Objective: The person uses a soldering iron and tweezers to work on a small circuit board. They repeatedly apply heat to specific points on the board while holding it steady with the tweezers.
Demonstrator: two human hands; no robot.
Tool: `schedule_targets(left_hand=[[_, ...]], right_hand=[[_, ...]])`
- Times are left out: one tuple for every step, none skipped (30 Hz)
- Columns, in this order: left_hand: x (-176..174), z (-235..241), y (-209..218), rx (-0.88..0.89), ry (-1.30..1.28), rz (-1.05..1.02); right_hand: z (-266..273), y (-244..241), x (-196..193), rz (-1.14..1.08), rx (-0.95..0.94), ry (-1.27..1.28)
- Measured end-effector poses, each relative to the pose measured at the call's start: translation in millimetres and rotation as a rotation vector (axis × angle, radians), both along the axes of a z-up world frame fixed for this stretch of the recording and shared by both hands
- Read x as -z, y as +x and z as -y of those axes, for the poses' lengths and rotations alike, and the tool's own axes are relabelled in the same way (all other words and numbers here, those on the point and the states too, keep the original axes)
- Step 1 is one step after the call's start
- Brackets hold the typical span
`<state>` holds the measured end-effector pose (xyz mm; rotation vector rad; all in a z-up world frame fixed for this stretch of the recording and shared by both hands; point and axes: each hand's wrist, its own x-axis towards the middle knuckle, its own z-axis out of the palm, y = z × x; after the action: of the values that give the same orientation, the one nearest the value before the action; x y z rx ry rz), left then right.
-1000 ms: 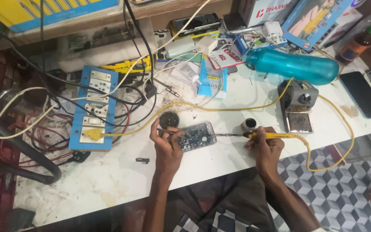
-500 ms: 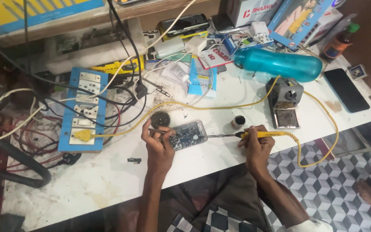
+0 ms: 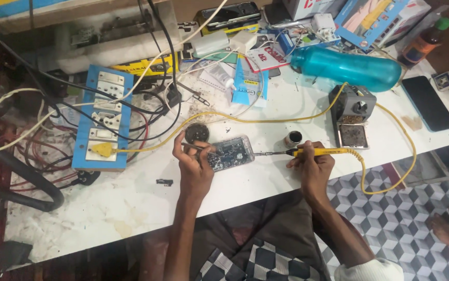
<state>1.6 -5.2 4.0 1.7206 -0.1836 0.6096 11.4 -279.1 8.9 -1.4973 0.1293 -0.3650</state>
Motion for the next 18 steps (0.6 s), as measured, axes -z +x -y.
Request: schedule_targets(left_hand=[[-0.3,0.2,0.5,-0.007,0.014,0.014],[-0.1,0.1,0.5,-0.014,0.029,0.026],[0.2,0.2,0.6,-0.021,0.043,0.038],[0.0,0.2,1.6,-0.018,0.036,0.038],[0.0,0.4,2.8,-0.016,0.029,0.038],[0.7,0.1,2.3,-0.013,0.023,0.035],[1.5,0.0,2.4,-0.017,0.024,0.027],[2.3,0.1,1.6,-0.020,0.025,0.018],[2.7,0.0,0.3,-0.022,0.026,0.009],[1.9,-0.2,2.0,-0.019,0.031,0.020],[0.9,-0.2,3.4,-0.016,0.035,0.031],[0.9,0.0,2.2,-0.012,0.040,0.037],[0.9,0.4,1.1,-0.008,0.038,0.035],[0.3,0.1,1.0,-0.005,0.038,0.035],[-0.2,-0.4,1.1,-0.003,0.038,0.036],[-0.5,-0.3,1.1,-0.008,0.050,0.044],[-0.6,-0.3,1.3,-0.012,0.062,0.052],[0.1,-0.4,-0.1,-0.018,0.074,0.057]], right_hand=[[-0.3,1.1,-0.4,0.007,0.001,0.001],[-0.6,1.7,-0.1,0.011,0.003,0.003],[-0.5,2.0,0.1,0.016,0.004,0.005],[-0.3,3.0,-0.1,0.007,0.000,0.001],[0.4,4.0,-0.5,-0.001,-0.004,-0.003],[0.6,3.0,0.0,-0.013,-0.008,-0.007],[0.5,3.6,0.5,-0.011,-0.015,-0.007],[0.8,2.7,0.9,-0.010,-0.019,-0.009],[0.9,1.1,1.1,-0.009,-0.023,-0.010],[0.7,2.7,0.2,-0.020,-0.014,-0.024],[0.8,3.8,-0.8,-0.031,-0.005,-0.039],[0.8,2.3,-0.6,-0.048,0.005,-0.054],[1.1,1.3,-0.5,-0.035,0.000,-0.032],[1.0,1.8,-0.6,-0.020,-0.006,-0.009],[0.2,2.2,-0.3,-0.006,-0.013,0.014],[0.1,2.6,0.0,-0.007,-0.002,0.000],[0.0,2.9,0.4,-0.008,0.009,-0.015],[0.0,1.9,1.4,-0.013,0.018,-0.030]])
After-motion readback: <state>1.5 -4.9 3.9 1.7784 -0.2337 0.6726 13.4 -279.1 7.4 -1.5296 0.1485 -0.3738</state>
